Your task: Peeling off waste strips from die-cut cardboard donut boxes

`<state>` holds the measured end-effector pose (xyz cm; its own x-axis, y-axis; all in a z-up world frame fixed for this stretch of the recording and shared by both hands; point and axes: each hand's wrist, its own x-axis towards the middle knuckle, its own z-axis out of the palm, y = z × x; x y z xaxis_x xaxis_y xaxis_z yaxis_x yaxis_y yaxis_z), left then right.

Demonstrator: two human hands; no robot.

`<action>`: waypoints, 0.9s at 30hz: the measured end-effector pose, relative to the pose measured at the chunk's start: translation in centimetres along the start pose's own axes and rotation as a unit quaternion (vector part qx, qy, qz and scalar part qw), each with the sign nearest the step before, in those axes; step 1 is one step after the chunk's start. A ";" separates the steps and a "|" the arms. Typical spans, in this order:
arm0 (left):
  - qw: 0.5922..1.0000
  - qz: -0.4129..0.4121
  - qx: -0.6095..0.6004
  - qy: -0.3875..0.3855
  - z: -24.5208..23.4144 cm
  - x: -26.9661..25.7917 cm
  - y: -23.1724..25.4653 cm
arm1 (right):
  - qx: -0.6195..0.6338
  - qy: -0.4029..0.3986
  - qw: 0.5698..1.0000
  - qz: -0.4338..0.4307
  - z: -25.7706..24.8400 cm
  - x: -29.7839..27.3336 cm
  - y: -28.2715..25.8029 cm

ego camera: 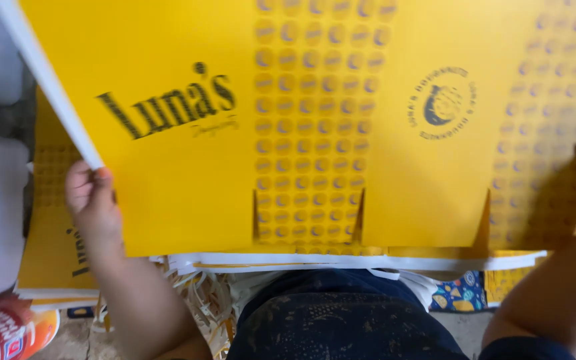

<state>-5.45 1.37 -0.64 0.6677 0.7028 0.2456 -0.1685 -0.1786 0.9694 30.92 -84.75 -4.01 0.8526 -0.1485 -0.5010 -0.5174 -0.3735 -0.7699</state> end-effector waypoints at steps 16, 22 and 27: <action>0.999 -0.051 -0.006 -0.008 -1.7 1.3 1.7 | 0.042 0.075 0.985 -0.153 9.5 -14.8 -12.1; 0.996 -0.077 -0.012 -0.031 -1.3 1.4 1.5 | 0.046 0.141 0.974 -0.169 10.3 -16.0 -12.5; 0.995 -0.096 -0.029 -0.018 -1.6 1.9 -0.1 | -0.268 0.245 0.756 -0.545 12.1 -13.9 -10.7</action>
<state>-5.38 3.82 -0.28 0.7170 0.6948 0.0560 -0.0751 -0.0028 0.9972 23.75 -67.61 6.39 0.7441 0.2430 0.6223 0.5038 -0.8158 -0.2839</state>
